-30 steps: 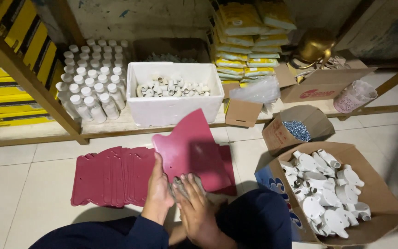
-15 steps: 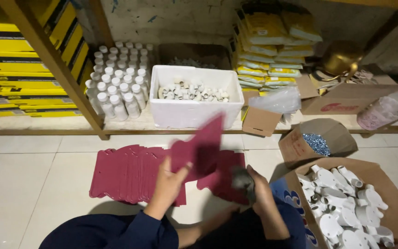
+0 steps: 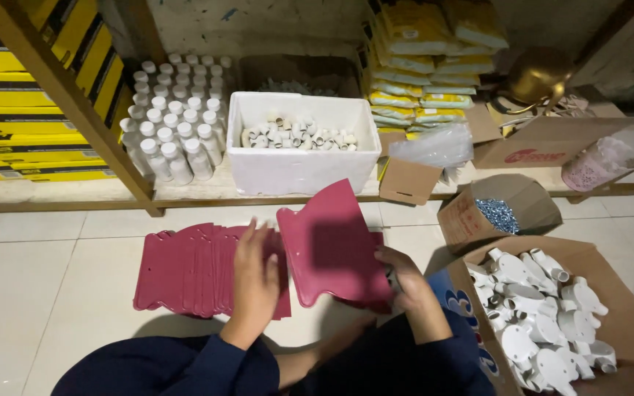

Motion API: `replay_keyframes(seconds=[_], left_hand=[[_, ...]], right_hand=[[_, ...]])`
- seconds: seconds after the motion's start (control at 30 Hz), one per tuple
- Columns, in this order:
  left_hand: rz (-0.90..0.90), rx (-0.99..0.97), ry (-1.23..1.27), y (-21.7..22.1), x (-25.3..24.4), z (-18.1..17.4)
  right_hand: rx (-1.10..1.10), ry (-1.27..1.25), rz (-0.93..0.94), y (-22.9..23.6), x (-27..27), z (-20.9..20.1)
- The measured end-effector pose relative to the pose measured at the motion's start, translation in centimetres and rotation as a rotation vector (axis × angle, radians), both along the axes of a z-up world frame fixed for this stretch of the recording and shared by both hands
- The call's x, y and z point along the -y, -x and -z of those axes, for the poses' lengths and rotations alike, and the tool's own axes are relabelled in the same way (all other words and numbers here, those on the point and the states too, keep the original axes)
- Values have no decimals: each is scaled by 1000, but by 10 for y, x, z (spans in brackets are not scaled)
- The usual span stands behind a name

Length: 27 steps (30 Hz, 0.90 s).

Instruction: The person sits on the floor and wipes the surface of several pink plates using a cloth. They handle the plates one at a time, wiping each side and stacking them.

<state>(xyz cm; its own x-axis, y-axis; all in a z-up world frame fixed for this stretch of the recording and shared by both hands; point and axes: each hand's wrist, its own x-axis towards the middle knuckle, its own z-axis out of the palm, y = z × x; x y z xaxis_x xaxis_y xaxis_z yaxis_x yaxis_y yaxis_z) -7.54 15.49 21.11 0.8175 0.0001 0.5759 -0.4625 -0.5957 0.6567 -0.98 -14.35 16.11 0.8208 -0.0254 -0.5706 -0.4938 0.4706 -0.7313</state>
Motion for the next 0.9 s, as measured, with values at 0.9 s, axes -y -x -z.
replay_keyframes(seconds=[0.9], left_hand=[[-801,-904,-339,-36,-27,238]], right_hand=[[-5,161,175,-3,13,18]])
